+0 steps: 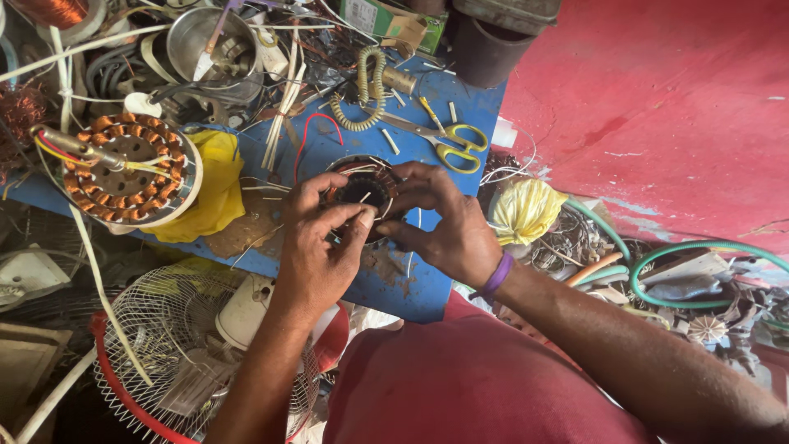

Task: The person works on a circular electrical component, likely a motor stator, by hand. They insert and arrange white insulating strips into the slots of the copper-wound component. The person also handles a bundle of thin white wires, organizing them alongside the component on the cluttered blue workbench.

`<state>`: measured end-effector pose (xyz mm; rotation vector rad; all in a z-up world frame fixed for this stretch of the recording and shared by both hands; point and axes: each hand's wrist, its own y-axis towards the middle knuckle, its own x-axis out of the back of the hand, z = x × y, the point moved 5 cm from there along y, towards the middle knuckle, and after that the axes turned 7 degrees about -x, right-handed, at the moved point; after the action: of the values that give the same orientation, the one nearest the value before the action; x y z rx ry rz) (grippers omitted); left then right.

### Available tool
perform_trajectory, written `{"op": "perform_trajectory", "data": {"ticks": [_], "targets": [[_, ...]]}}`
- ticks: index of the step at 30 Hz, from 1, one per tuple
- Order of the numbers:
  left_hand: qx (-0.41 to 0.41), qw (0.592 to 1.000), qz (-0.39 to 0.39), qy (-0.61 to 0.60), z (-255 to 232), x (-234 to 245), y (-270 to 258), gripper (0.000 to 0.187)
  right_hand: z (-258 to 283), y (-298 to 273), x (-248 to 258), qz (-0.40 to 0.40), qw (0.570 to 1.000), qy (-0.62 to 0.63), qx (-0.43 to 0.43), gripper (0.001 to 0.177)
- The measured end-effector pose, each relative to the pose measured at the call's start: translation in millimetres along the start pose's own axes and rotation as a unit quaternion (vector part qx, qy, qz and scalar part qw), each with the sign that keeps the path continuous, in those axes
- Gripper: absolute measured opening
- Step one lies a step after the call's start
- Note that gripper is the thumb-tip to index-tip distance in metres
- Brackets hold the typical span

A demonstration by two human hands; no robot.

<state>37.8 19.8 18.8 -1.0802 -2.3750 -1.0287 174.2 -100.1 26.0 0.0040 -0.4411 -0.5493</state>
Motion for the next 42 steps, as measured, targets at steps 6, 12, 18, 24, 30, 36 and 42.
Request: {"op": "perform_trajectory", "data": {"ticks": [6,12,18,24,30,36,42], "targets": [[-0.038,0.998,-0.013,0.046,-19.4,-1.1,9.0,0.021,4.7,-8.9,-2.8,-0.079,0.992,-0.062,0.081,0.077],[0.071,0.997,-0.041,0.0,-9.2,-8.4,4.3,0.016,-9.7,-8.4,-11.4,-0.045,0.998,-0.006,0.041,0.064],[0.095,0.993,-0.058,-0.044,-2.5,-10.6,-0.1,0.018,-13.8,-2.8,-9.1,0.002,1.0,-0.008,0.021,0.054],[0.106,0.992,-0.049,-0.044,-1.8,-9.7,2.9,0.02,-16.6,-0.6,-8.7,0.02,0.999,0.021,0.023,0.048],[0.06,0.998,-0.032,-0.008,-8.7,-5.3,4.9,0.02,-12.1,-1.7,-4.2,0.012,0.999,0.027,0.02,0.055],[0.069,0.996,-0.044,-0.039,-13.1,13.9,-5.1,0.018,-8.0,-4.8,-0.6,-0.002,0.999,0.031,0.026,0.059],[0.026,0.995,-0.092,0.036,-19.0,30.9,-5.8,0.016,-8.6,-5.7,4.7,-0.024,0.996,0.008,0.08,0.051]]}}
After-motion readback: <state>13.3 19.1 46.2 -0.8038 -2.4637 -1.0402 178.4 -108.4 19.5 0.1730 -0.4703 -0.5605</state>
